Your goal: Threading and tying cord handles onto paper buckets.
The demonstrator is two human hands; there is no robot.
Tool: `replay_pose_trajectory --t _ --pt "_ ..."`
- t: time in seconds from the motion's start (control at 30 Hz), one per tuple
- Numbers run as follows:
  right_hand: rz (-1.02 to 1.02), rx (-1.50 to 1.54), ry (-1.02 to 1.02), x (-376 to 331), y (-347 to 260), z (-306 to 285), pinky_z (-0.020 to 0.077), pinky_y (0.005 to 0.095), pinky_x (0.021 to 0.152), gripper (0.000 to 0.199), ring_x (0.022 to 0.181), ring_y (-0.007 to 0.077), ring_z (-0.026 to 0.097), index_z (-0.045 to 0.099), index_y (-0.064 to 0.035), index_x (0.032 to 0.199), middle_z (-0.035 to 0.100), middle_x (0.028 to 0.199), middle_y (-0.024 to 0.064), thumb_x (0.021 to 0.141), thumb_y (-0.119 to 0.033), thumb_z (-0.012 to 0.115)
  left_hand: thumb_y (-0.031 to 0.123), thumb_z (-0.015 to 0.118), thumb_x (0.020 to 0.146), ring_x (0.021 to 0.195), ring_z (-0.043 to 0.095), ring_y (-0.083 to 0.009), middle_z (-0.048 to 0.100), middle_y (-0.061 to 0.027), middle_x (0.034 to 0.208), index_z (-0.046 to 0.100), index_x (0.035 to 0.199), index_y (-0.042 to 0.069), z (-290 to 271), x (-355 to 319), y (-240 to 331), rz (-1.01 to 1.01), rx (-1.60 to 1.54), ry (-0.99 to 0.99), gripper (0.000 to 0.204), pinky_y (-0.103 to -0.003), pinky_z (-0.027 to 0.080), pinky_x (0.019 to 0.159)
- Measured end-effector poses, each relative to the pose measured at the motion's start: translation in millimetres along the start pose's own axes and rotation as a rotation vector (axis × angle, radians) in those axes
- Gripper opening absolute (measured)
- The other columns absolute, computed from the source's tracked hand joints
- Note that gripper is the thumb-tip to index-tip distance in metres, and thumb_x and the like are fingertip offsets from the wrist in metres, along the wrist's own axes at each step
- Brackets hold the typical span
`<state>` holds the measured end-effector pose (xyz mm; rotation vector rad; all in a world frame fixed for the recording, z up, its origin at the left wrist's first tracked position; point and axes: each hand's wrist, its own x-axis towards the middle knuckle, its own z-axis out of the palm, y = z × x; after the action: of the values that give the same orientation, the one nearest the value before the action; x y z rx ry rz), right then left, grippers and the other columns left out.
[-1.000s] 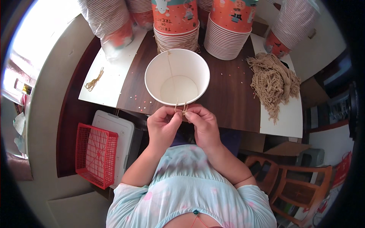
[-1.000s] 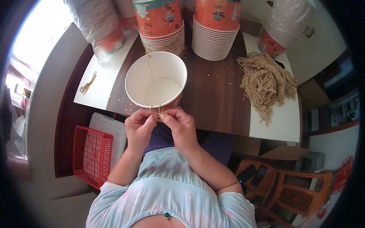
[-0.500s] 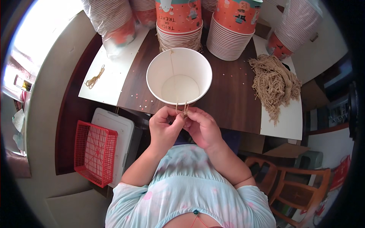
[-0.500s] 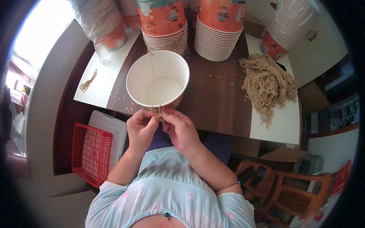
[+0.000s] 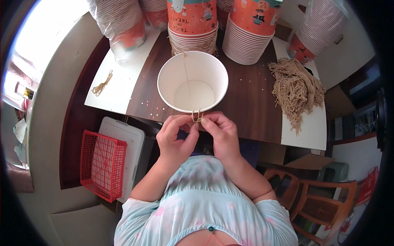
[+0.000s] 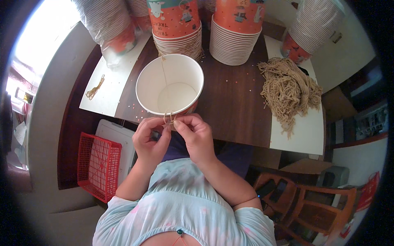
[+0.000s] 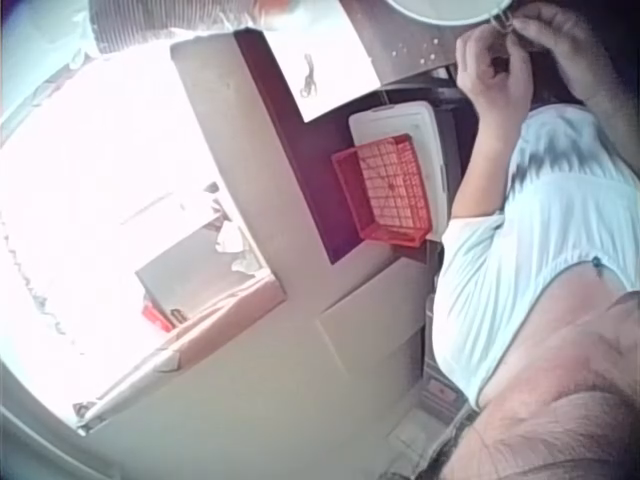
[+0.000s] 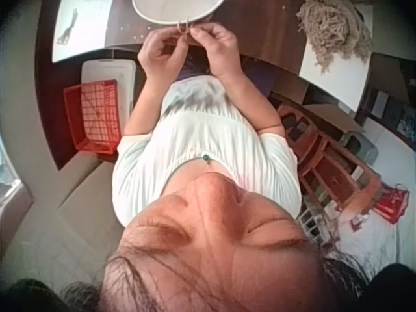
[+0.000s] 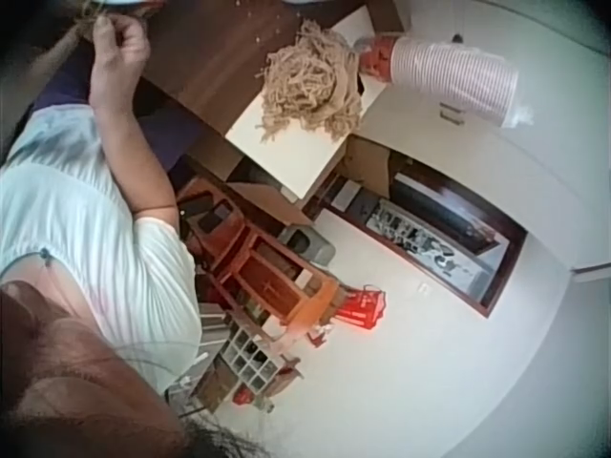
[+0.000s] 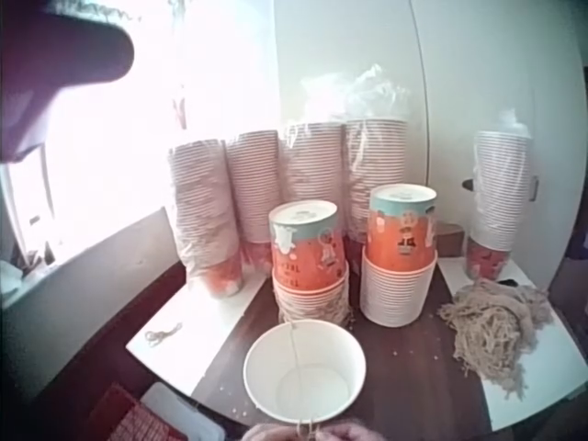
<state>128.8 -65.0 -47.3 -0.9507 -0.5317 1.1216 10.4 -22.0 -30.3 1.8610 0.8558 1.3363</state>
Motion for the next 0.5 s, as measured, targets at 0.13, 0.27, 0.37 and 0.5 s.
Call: replay_pose_trajectory --t 0.13,0.27,0.37,0.5 --pt "-0.185 -0.247 0.013 -1.4 3.0 -3.3 0.0452 0.0200 0.067 0.009 0.075 0.0055 0.056 0.066 0.0001 0.087 0.061 0.090 0.0002 0.086 -0.009 0.066 -0.009 0.068 0.071 0.069 0.057 -0.0102 0.060 -0.0077 0.090 0.062 0.085 -0.001 0.4 0.6 2.7 0.059 0.016 0.010 0.017 -0.022 0.047 0.061" --pt "-0.273 -0.401 0.018 -2.4 -0.9 -1.6 0.0457 0.0199 0.067 0.008 0.076 0.0059 0.057 0.067 -0.0010 0.086 0.061 0.089 0.0013 0.085 -0.009 0.067 -0.007 0.069 0.070 0.064 0.056 -0.0114 0.059 -0.0069 0.087 0.062 0.086 0.002 -0.6 4.3 -1.0 0.157 0.052 -0.019 0.020 -0.024 0.048 0.056" --pt "-0.267 -0.355 0.013 -2.8 -2.1 -0.1 0.0458 0.0203 0.065 0.008 0.074 0.0058 0.057 0.068 -0.0008 0.085 0.062 0.088 0.0021 0.084 -0.009 0.067 -0.007 0.069 0.070 0.064 0.056 -0.0115 0.059 -0.0072 0.087 0.062 0.086 0.002 -0.6 5.2 0.8 0.121 0.063 -0.033 0.020 -0.024 0.048 0.057" --pt "-0.266 -0.355 0.009 -4.2 -4.7 0.9 0.0466 0.0206 0.065 0.008 0.074 0.0063 0.057 0.069 -0.0006 0.086 0.062 0.088 0.0025 0.084 -0.009 0.068 -0.006 0.069 0.070 0.064 0.057 -0.0118 0.059 -0.0074 0.086 0.062 0.085 0.002 -1.4 5.8 3.0 0.073 0.083 -0.047 0.018 -0.024 0.049 0.057"
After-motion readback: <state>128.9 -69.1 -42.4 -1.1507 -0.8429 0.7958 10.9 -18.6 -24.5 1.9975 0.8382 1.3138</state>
